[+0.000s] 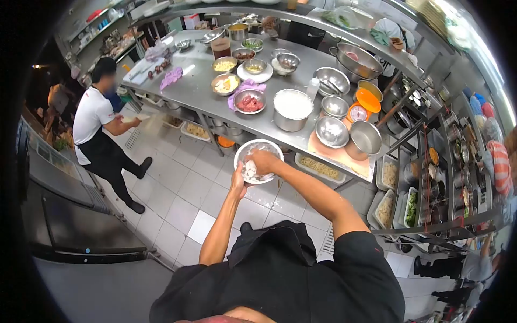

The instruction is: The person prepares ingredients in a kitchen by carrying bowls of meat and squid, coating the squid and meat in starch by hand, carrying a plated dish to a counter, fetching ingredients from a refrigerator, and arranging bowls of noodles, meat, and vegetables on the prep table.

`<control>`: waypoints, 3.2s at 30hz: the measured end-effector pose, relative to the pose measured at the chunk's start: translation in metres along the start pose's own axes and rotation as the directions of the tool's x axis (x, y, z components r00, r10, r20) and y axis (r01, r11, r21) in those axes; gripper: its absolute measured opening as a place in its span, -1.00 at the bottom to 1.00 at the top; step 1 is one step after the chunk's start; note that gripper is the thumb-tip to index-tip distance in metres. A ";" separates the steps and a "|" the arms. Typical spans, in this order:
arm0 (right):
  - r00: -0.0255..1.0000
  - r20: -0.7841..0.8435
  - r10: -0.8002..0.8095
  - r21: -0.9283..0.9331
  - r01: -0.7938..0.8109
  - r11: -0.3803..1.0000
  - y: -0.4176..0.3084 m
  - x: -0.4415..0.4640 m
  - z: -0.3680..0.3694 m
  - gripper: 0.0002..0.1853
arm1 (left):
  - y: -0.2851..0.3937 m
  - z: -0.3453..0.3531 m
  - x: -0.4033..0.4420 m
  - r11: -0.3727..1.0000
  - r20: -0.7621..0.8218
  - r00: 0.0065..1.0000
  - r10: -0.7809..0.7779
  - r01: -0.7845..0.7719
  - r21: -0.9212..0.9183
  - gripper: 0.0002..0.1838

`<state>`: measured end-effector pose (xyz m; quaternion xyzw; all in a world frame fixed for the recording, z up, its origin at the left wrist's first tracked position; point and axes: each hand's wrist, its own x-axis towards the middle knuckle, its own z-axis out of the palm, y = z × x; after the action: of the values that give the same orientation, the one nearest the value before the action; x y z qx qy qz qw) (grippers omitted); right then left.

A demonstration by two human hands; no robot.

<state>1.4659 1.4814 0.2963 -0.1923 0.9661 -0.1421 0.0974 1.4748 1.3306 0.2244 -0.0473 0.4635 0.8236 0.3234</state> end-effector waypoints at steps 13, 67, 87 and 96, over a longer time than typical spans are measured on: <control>0.976 -0.070 0.205 0.071 -0.200 0.977 0.037 0.067 0.012 -0.35 | 0.041 -0.013 0.053 0.995 -0.029 0.999 -0.043 0.046 0.091 -0.43; 0.995 -0.032 0.098 0.114 -0.094 0.989 0.054 0.031 -0.082 -0.32 | 0.047 0.026 0.092 0.979 -0.017 0.987 0.157 -0.153 0.133 -0.42; 0.980 -0.105 0.170 0.162 -0.152 0.975 0.062 0.041 -0.044 -0.46 | 0.060 0.033 0.072 0.990 0.076 0.997 0.028 -0.038 0.139 -0.46; 0.817 -0.379 0.435 0.021 -0.462 0.887 0.022 0.030 -0.106 -0.53 | 0.053 0.029 0.099 0.974 0.024 0.989 0.143 -0.145 0.171 -0.42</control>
<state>1.4053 1.5141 0.3851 0.0677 0.9890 -0.1145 -0.0642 1.3731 1.3829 0.2426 0.0193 0.5334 0.8020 0.2682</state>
